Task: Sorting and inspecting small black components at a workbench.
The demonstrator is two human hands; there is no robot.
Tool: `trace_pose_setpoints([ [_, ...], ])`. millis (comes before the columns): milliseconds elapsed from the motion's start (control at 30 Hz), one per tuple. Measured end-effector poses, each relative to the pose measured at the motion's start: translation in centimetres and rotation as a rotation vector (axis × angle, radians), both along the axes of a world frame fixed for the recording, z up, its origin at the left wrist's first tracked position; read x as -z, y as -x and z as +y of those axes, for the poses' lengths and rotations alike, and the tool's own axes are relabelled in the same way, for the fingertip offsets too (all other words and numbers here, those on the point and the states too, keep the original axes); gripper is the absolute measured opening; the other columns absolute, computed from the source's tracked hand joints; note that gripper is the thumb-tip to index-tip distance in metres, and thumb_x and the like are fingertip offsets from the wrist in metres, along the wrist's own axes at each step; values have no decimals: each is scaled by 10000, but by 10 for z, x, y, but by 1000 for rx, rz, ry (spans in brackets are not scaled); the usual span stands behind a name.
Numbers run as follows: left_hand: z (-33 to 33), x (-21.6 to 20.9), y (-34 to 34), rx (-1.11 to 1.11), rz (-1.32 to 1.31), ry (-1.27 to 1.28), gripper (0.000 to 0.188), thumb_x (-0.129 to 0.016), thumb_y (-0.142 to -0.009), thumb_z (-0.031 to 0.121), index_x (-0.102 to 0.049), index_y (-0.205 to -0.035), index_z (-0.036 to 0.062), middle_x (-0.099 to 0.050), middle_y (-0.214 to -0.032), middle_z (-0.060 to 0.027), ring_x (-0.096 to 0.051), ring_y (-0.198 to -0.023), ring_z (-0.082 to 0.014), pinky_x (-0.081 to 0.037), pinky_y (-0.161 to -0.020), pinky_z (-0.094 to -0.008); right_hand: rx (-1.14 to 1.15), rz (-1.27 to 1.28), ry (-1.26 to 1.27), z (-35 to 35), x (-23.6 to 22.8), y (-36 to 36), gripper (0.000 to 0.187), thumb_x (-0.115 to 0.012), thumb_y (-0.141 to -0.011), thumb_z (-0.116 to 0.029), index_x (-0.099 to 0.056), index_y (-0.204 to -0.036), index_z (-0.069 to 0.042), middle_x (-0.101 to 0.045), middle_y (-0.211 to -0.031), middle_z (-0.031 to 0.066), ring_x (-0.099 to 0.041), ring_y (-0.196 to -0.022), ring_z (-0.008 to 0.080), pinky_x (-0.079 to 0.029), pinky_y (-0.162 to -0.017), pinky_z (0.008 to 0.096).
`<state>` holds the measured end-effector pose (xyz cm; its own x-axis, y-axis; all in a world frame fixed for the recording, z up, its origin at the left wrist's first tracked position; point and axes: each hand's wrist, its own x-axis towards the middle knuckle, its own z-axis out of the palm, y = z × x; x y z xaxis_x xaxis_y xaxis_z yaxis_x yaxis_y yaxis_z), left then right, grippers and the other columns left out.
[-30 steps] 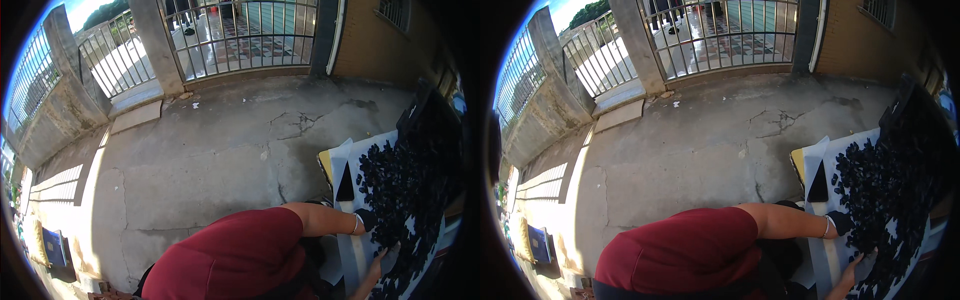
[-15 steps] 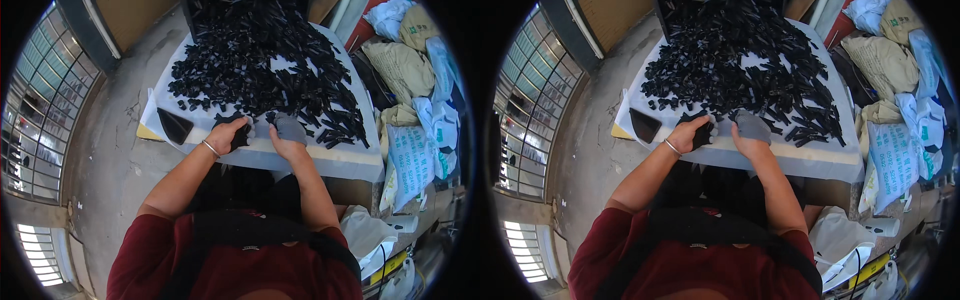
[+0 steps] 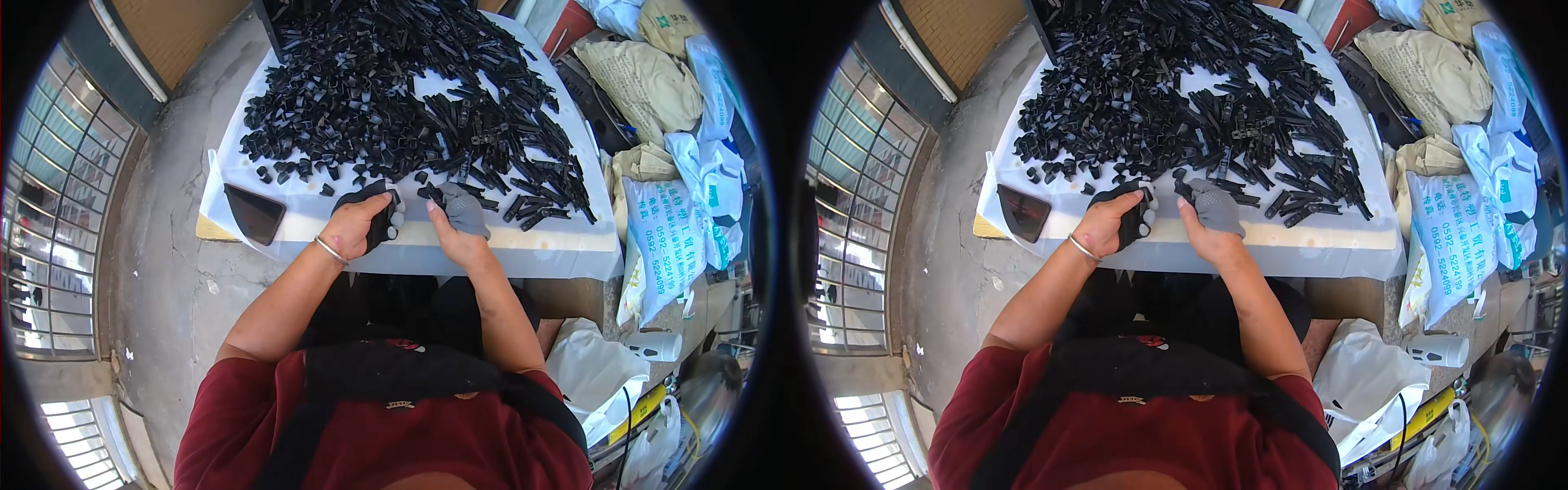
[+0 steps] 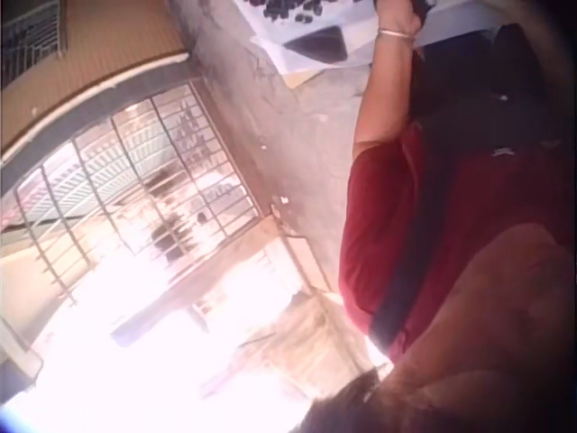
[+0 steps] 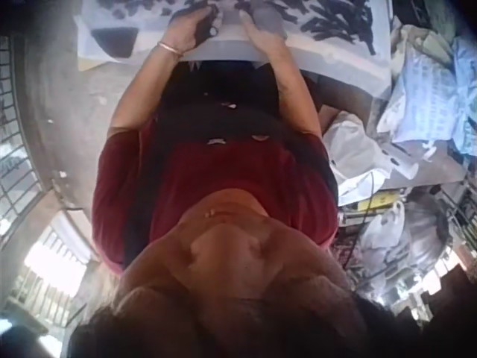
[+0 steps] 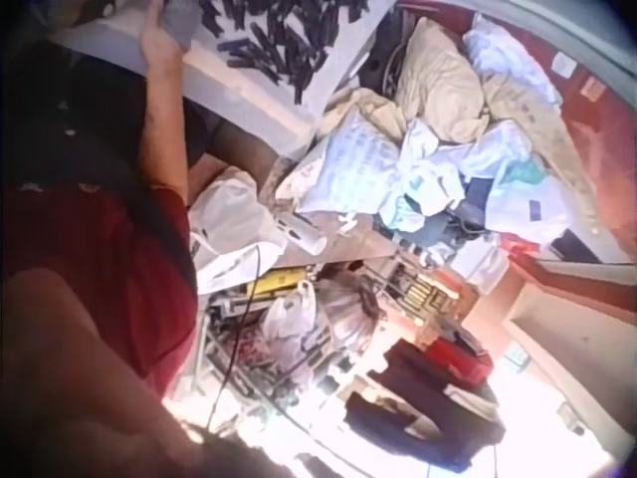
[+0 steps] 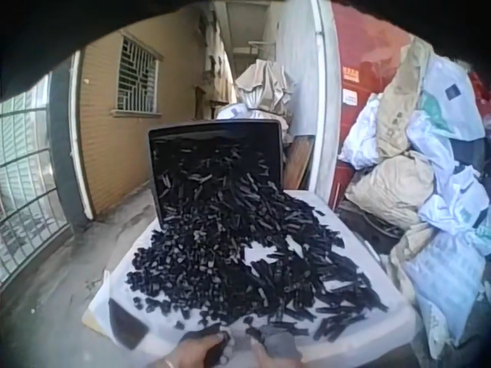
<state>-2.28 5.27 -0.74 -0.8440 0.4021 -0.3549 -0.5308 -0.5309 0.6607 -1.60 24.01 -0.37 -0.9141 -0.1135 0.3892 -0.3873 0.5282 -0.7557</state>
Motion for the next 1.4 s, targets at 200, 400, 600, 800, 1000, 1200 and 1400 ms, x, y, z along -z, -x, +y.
trace_pose_setpoints([
  [200, 2, -2, -14, 61, 131, -58, 229, -491, -881, 109, -547, -1090, 34, -602, -997, -69, -585, -850, -163, -498, -686, -296, -82, -41, 24, -23, -20, -20, 228, -571, -793, -205, -592, -894, -2, -606, -760, 147, -577, -706, 301, -450, -641, 369],
  [400, 7, -7, -31, 22, 47, -99, 323, -520, -883, 238, -535, -1107, 7, -582, -1048, -82, -562, -920, -177, -465, -772, -274, -116, -74, 45, -19, -4, -28, 242, -627, -759, -157, -591, -957, -23, -604, -776, 104, -571, -681, 223, -451, -647, 314],
  [600, 10, 5, -42, 60, -29, 410, 393, -518, -887, 284, -534, -1075, -60, -566, -1086, -88, -515, -1014, -166, -384, -887, -256, -186, 102, -336, -23, -9, -46, 195, -607, -733, -189, -603, -891, -73, -607, -813, 94, -565, -715, 291, -443, -634, 403],
  [800, -8, 38, -47, 65, 493, 393, 335, -470, -910, 205, -514, -1125, -49, -552, -1119, -97, -535, -984, -169, -393, -896, -268, -110, 116, -124, -32, -17, -54, 179, -647, -723, -154, -588, -873, -77, -600, -762, 78, -579, -689, 267, -452, -617, 351],
  [1000, -10, 12, -51, 17, 1322, 1118, 394, -399, -934, 306, -509, -1163, 6, -589, -1020, -116, -577, -841, -155, -453, -771, -260, -178, 74, -54, -24, -16, -55, 216, -647, -742, -189, -595, -924, -84, -617, -813, 78, -588, -737, 270, -459, -654, 356],
  [1200, -9, 8, -58, 265, 662, 1161, 373, -386, -909, 335, -490, -1159, 78, -593, -849, -208, -596, -730, -342, -471, -655, -362, -106, 37, -21, -21, -23, -62, 221, -591, -792, -213, -583, -946, -54, -617, -823, 105, -587, -760, 290, -458, -689, 368],
  [1400, -6, -7, -54, 113, 431, 982, 581, -280, -893, 534, -552, -1039, 42, -602, -791, -210, -600, -743, -318, -455, -679, -359, -99, 21, -353, -9, -37, -74, 235, -576, -821, -221, -582, -954, -28, -607, -882, 125, -574, -812, 293, -454, -708, 361],
])
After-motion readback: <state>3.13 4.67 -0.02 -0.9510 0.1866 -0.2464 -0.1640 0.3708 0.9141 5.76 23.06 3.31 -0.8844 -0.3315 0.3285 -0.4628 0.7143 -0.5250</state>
